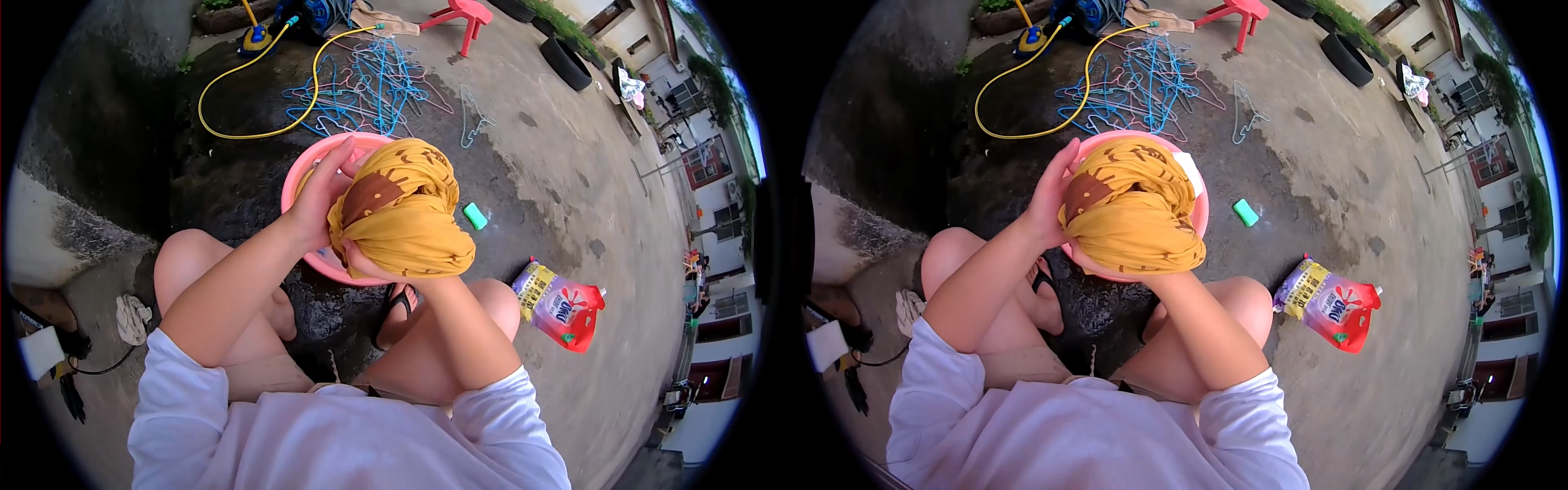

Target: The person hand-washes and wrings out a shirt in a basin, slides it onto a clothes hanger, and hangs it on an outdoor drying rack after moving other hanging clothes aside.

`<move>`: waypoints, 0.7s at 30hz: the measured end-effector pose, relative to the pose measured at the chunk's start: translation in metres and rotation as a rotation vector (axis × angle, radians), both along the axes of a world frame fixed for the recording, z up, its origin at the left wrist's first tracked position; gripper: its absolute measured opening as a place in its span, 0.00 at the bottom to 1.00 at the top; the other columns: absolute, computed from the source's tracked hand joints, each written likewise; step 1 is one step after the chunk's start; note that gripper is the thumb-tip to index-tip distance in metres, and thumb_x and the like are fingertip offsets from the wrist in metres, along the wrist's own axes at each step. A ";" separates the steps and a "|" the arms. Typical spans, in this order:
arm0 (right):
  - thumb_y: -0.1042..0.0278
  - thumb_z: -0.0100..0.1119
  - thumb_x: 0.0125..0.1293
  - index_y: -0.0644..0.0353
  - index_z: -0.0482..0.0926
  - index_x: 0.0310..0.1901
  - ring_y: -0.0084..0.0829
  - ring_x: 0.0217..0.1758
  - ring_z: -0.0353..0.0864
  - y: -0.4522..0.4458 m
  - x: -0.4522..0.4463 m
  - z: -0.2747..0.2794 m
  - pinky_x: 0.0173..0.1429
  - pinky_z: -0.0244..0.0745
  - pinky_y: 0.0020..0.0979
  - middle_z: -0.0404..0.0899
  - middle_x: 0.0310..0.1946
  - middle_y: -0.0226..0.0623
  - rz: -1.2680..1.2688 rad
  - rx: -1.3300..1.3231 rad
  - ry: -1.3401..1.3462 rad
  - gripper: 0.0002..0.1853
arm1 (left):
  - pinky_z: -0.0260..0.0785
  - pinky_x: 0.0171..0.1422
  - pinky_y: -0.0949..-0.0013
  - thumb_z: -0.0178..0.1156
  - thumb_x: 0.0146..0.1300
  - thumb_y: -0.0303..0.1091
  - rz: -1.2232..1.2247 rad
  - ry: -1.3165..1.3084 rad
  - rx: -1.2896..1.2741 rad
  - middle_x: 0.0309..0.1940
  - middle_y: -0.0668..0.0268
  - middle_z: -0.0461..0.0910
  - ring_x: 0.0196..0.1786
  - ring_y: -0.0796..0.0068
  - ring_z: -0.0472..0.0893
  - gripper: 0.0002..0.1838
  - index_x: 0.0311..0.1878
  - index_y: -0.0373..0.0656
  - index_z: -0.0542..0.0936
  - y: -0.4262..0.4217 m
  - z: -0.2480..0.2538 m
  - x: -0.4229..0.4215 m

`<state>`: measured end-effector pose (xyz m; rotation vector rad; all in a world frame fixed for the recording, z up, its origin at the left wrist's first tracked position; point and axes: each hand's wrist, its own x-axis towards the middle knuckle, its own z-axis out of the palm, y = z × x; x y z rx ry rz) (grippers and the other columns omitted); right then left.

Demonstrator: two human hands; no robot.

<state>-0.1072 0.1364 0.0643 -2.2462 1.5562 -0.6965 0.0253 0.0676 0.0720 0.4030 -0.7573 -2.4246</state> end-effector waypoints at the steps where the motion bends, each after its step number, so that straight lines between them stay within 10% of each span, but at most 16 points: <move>1: 0.58 0.61 0.48 0.54 0.65 0.62 0.36 0.67 0.60 0.001 -0.004 0.006 0.70 0.53 0.39 0.64 0.63 0.35 0.005 -0.013 -0.054 0.36 | 0.59 0.67 0.67 0.42 0.63 0.65 -0.062 0.029 -0.017 0.56 0.59 0.70 0.61 0.69 0.69 0.41 0.65 0.38 0.61 -0.001 -0.004 0.003; 6: 0.68 0.64 0.48 0.57 0.66 0.60 0.30 0.61 0.68 -0.002 -0.019 0.023 0.62 0.65 0.32 0.68 0.59 0.36 0.060 -0.018 -0.500 0.34 | 0.55 0.70 0.67 0.68 0.52 0.37 -0.372 -0.007 -0.297 0.63 0.58 0.62 0.65 0.70 0.64 0.51 0.70 0.37 0.43 0.002 0.003 0.010; 14: 0.65 0.65 0.42 0.62 0.66 0.60 0.35 0.60 0.69 0.018 -0.029 0.008 0.65 0.62 0.36 0.71 0.57 0.40 -0.283 0.336 -0.756 0.38 | 0.67 0.58 0.70 0.72 0.47 0.36 -0.203 -0.457 -0.850 0.52 0.64 0.75 0.54 0.75 0.73 0.36 0.60 0.43 0.69 0.029 -0.012 -0.002; 21: 0.63 0.60 0.43 0.68 0.69 0.53 0.40 0.59 0.69 -0.005 -0.019 0.001 0.63 0.63 0.40 0.70 0.55 0.50 0.134 0.396 -1.109 0.32 | 0.70 0.49 0.71 0.67 0.52 0.34 -0.246 -0.409 -0.480 0.44 0.68 0.76 0.46 0.79 0.75 0.28 0.56 0.42 0.70 0.043 -0.025 -0.009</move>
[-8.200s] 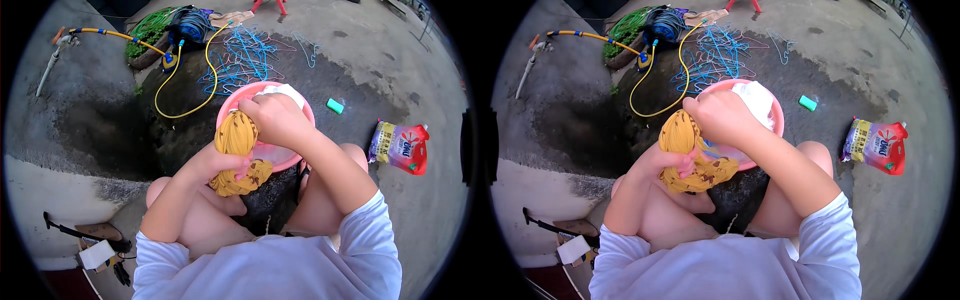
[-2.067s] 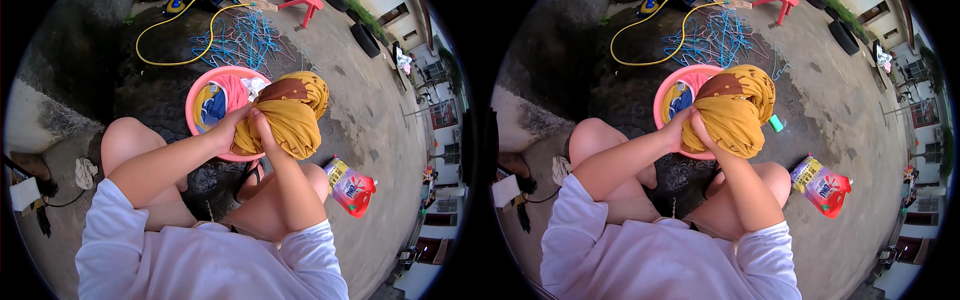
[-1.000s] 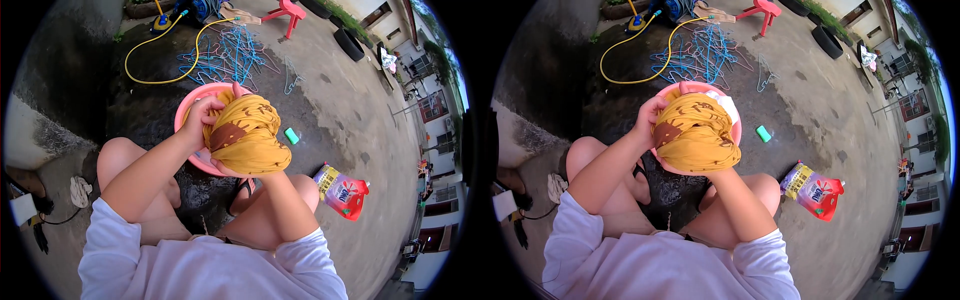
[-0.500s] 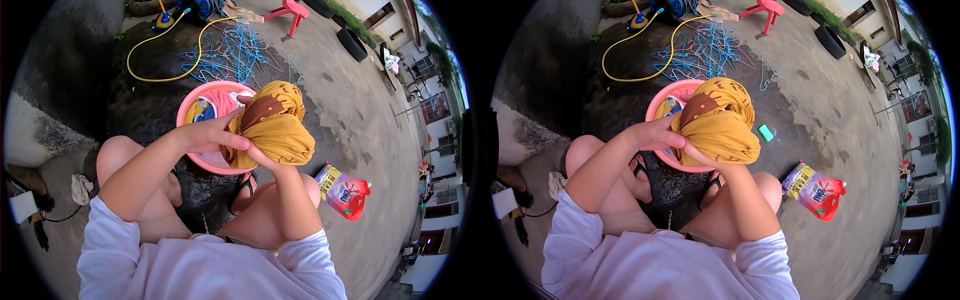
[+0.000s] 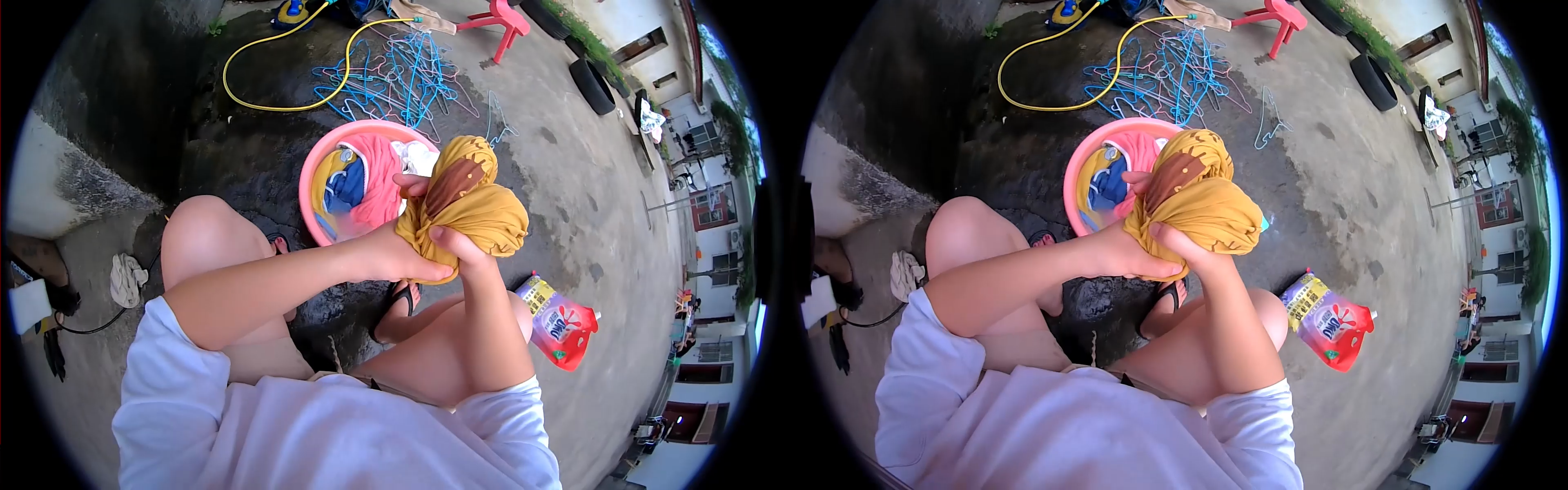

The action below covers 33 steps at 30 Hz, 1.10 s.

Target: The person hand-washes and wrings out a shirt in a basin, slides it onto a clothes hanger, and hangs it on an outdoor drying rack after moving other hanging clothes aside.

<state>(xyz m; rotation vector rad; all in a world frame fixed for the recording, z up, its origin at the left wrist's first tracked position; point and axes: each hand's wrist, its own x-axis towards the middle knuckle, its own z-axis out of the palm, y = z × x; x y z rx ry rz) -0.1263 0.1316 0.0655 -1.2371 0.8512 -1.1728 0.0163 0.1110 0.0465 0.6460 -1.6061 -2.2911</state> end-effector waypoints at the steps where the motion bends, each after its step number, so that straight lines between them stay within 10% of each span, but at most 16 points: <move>1: 0.65 0.57 0.42 0.69 0.70 0.50 0.40 0.56 0.72 0.004 0.006 0.003 0.61 0.65 0.39 0.74 0.48 0.49 -0.050 0.048 -0.043 0.30 | 0.70 0.47 0.72 0.66 0.53 0.33 0.064 0.083 -0.038 0.43 0.68 0.76 0.44 0.80 0.75 0.26 0.55 0.42 0.71 0.004 -0.011 -0.004; 5: 0.67 0.53 0.36 0.67 0.69 0.45 0.36 0.39 0.74 0.001 -0.003 0.000 0.49 0.71 0.35 0.73 0.29 0.41 -0.114 0.130 0.000 0.28 | 0.69 0.48 0.72 0.64 0.54 0.30 0.046 0.108 -0.028 0.43 0.69 0.76 0.45 0.79 0.75 0.22 0.52 0.40 0.72 0.003 -0.022 -0.010; 8: 0.73 0.56 0.43 0.65 0.73 0.48 0.34 0.46 0.77 0.000 -0.021 -0.015 0.52 0.71 0.33 0.78 0.41 0.39 -0.130 0.091 -0.168 0.24 | 0.69 0.50 0.71 0.64 0.54 0.29 0.111 0.210 -0.064 0.42 0.69 0.77 0.47 0.79 0.75 0.20 0.51 0.40 0.73 0.003 -0.014 -0.010; 13: 0.66 0.50 0.35 0.64 0.66 0.43 0.33 0.29 0.67 -0.002 0.000 0.007 0.38 0.68 0.34 0.67 0.26 0.38 -0.278 0.062 -0.108 0.26 | 0.70 0.49 0.72 0.63 0.53 0.31 0.108 0.194 -0.093 0.41 0.68 0.77 0.46 0.79 0.75 0.19 0.49 0.40 0.74 0.000 -0.010 -0.012; 19: 0.66 0.49 0.36 0.63 0.66 0.41 0.32 0.28 0.64 -0.005 -0.005 0.004 0.36 0.66 0.33 0.65 0.25 0.36 -0.283 0.092 -0.187 0.24 | 0.72 0.37 0.76 0.64 0.54 0.34 0.081 0.057 0.022 0.37 0.69 0.76 0.40 0.82 0.77 0.18 0.47 0.40 0.75 -0.002 0.005 -0.009; 26: 0.72 0.54 0.44 0.68 0.72 0.49 0.36 0.44 0.77 -0.004 -0.020 -0.005 0.52 0.73 0.34 0.77 0.40 0.40 -0.196 0.184 -0.381 0.25 | 0.69 0.53 0.73 0.64 0.57 0.42 -0.033 0.150 -0.055 0.47 0.66 0.76 0.51 0.77 0.74 0.25 0.55 0.41 0.72 -0.013 -0.009 -0.014; 33: 0.64 0.53 0.40 0.68 0.69 0.46 0.37 0.42 0.73 -0.002 -0.013 0.009 0.50 0.69 0.35 0.73 0.34 0.41 -0.255 0.157 -0.125 0.27 | 0.64 0.60 0.73 0.60 0.61 0.49 -0.167 0.046 -0.196 0.54 0.66 0.72 0.57 0.77 0.72 0.31 0.62 0.40 0.67 -0.026 0.010 -0.004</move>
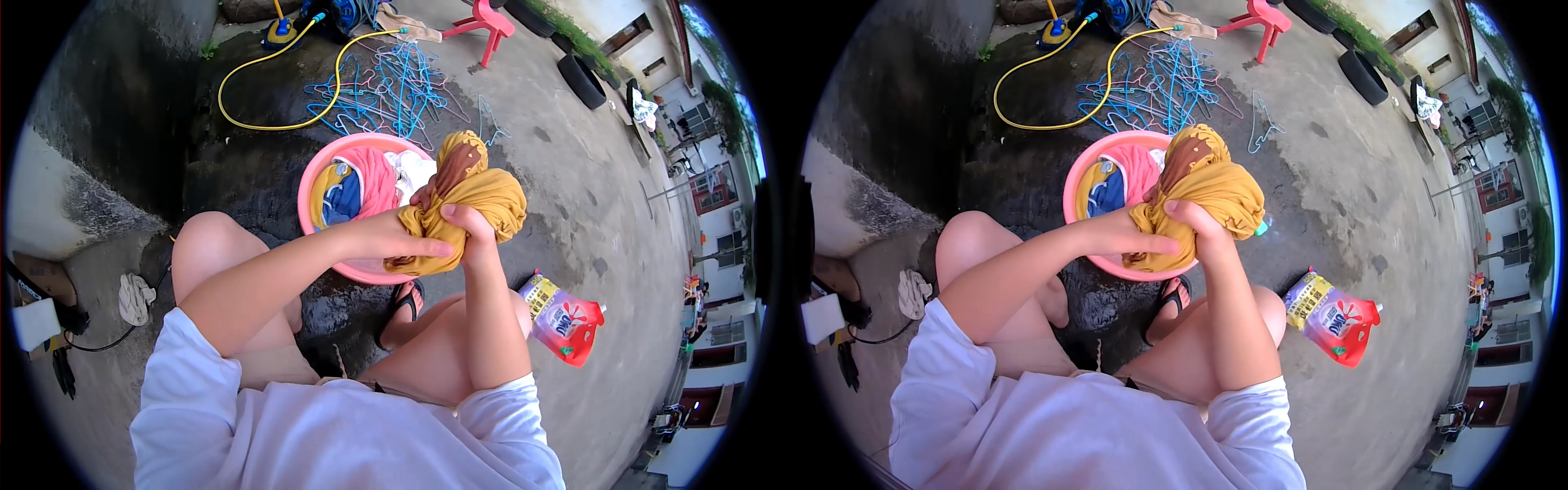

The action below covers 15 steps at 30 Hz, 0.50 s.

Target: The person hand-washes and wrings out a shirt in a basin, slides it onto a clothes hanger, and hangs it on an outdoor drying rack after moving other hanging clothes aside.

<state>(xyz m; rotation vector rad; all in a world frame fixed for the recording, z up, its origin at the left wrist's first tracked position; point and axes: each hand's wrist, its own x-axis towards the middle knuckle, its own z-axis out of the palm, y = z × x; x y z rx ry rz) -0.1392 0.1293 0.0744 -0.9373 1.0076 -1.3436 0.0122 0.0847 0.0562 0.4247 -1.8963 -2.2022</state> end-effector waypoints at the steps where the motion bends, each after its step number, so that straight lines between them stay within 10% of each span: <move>1: 0.64 0.53 0.40 0.69 0.69 0.46 0.38 0.43 0.74 0.000 -0.001 0.001 0.52 0.69 0.36 0.74 0.35 0.42 0.016 -0.007 0.000 0.28 | 0.64 0.61 0.73 0.58 0.62 0.50 0.026 0.009 0.107 0.55 0.66 0.72 0.58 0.77 0.71 0.32 0.63 0.40 0.65 -0.002 -0.003 0.001; 15: 0.66 0.56 0.49 0.69 0.66 0.59 0.37 0.61 0.70 0.004 -0.014 0.013 0.65 0.63 0.38 0.71 0.56 0.45 -0.008 -0.183 -0.012 0.33 | 0.68 0.59 0.66 0.52 0.65 0.45 0.439 0.269 0.698 0.53 0.58 0.74 0.55 0.69 0.76 0.24 0.58 0.39 0.68 -0.008 0.000 -0.001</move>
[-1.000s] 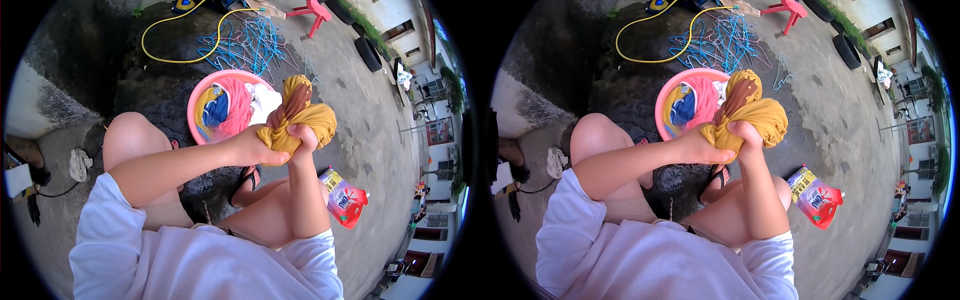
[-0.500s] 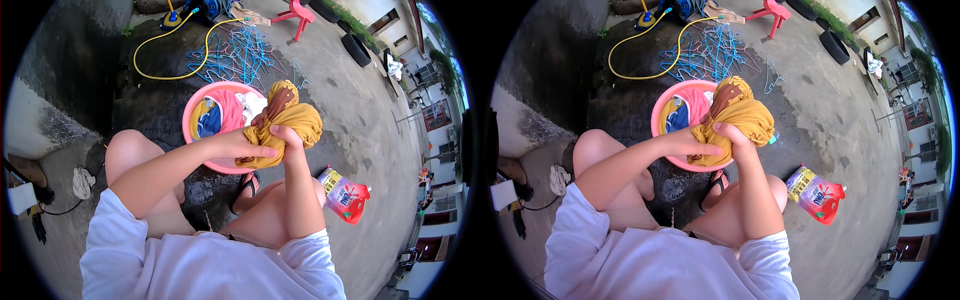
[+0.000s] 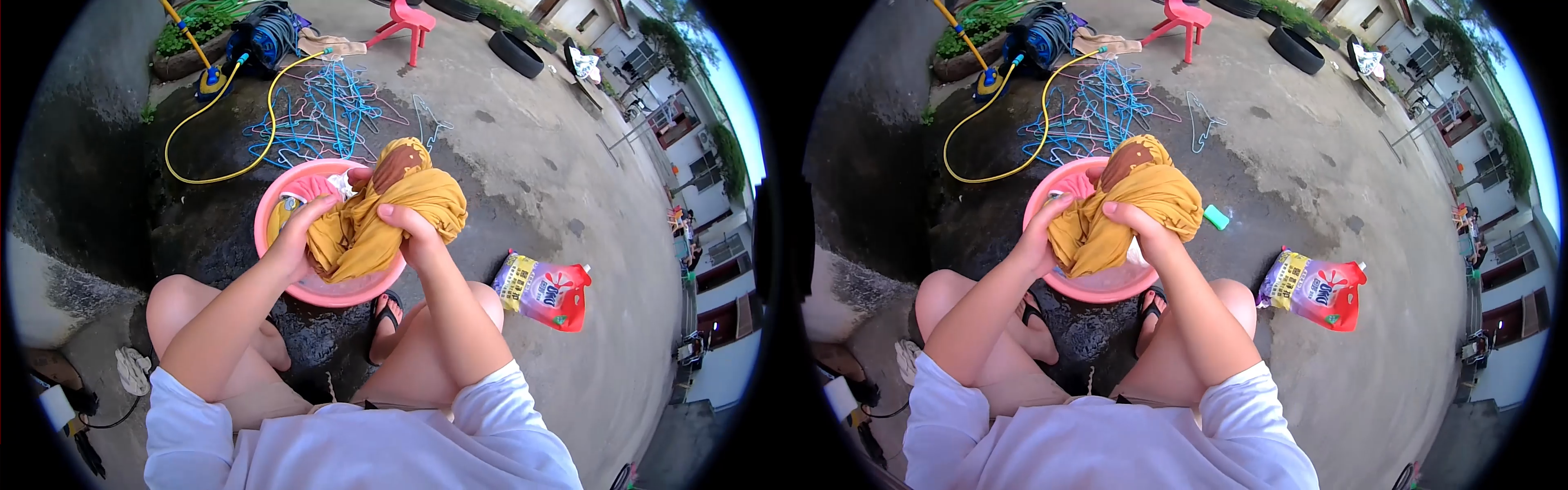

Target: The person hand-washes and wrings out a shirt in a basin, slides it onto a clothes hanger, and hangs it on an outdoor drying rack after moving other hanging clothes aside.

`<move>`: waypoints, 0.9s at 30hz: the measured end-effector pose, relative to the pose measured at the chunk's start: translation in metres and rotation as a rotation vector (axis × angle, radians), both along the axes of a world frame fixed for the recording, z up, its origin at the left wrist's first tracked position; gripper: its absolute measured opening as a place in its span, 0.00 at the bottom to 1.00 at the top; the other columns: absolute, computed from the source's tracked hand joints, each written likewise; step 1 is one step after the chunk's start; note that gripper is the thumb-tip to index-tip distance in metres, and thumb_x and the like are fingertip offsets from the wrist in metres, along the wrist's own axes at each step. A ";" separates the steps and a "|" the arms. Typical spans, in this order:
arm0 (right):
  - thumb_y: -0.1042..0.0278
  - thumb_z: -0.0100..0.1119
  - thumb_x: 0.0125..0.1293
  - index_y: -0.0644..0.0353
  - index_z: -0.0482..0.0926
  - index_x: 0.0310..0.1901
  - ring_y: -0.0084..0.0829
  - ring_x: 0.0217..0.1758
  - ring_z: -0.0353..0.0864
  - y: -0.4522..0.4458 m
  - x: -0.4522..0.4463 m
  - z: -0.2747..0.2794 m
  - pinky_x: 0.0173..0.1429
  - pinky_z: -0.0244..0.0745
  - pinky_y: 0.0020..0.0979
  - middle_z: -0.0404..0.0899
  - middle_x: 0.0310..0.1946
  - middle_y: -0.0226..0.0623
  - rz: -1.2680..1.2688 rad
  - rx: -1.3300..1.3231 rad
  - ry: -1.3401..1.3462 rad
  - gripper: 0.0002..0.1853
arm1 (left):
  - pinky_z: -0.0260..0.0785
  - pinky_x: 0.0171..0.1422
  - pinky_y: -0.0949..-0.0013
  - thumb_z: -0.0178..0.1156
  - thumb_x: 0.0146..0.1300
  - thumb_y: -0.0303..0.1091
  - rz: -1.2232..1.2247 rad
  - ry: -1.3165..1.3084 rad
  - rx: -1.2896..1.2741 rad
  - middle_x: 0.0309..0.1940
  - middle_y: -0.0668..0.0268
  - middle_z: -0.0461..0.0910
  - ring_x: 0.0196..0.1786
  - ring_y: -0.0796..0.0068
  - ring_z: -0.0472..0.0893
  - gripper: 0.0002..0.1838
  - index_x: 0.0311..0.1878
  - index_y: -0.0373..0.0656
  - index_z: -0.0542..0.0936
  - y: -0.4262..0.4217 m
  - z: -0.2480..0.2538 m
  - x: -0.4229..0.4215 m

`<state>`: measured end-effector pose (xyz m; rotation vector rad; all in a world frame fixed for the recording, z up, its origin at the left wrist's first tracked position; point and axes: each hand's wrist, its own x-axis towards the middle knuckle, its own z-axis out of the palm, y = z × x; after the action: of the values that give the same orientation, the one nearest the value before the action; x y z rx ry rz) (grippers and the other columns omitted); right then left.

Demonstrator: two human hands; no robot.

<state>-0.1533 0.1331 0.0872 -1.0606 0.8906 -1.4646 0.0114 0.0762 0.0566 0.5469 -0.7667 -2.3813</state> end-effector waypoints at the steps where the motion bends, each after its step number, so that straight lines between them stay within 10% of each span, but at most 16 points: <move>1: 0.66 0.56 0.49 0.69 0.66 0.59 0.37 0.60 0.70 -0.002 -0.003 -0.006 0.65 0.63 0.38 0.71 0.56 0.45 -0.008 0.001 -0.018 0.32 | 0.67 0.60 0.65 0.51 0.65 0.44 0.034 -0.002 -0.013 0.53 0.58 0.74 0.56 0.68 0.75 0.23 0.58 0.39 0.68 -0.001 -0.004 -0.001; 12: 0.57 0.72 0.48 0.60 0.70 0.57 0.29 0.60 0.70 0.012 0.006 -0.010 0.64 0.62 0.31 0.73 0.55 0.36 -0.028 0.096 0.206 0.35 | 0.68 0.61 0.62 0.38 0.72 0.47 0.061 -0.038 -0.105 0.60 0.57 0.69 0.59 0.64 0.73 0.26 0.65 0.42 0.62 -0.002 -0.004 -0.007; 27: 0.43 0.62 0.56 0.60 0.67 0.60 0.34 0.66 0.63 0.019 0.003 -0.017 0.71 0.52 0.32 0.68 0.60 0.40 0.061 -0.057 0.635 0.36 | 0.58 0.67 0.65 0.45 0.67 0.55 -0.073 -0.154 -0.342 0.61 0.61 0.68 0.63 0.68 0.68 0.31 0.65 0.43 0.63 0.000 -0.005 0.006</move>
<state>-0.1501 0.1518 0.0701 -1.6226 1.2436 -1.1124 0.0174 0.0767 0.0518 0.5685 -1.2515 -2.2214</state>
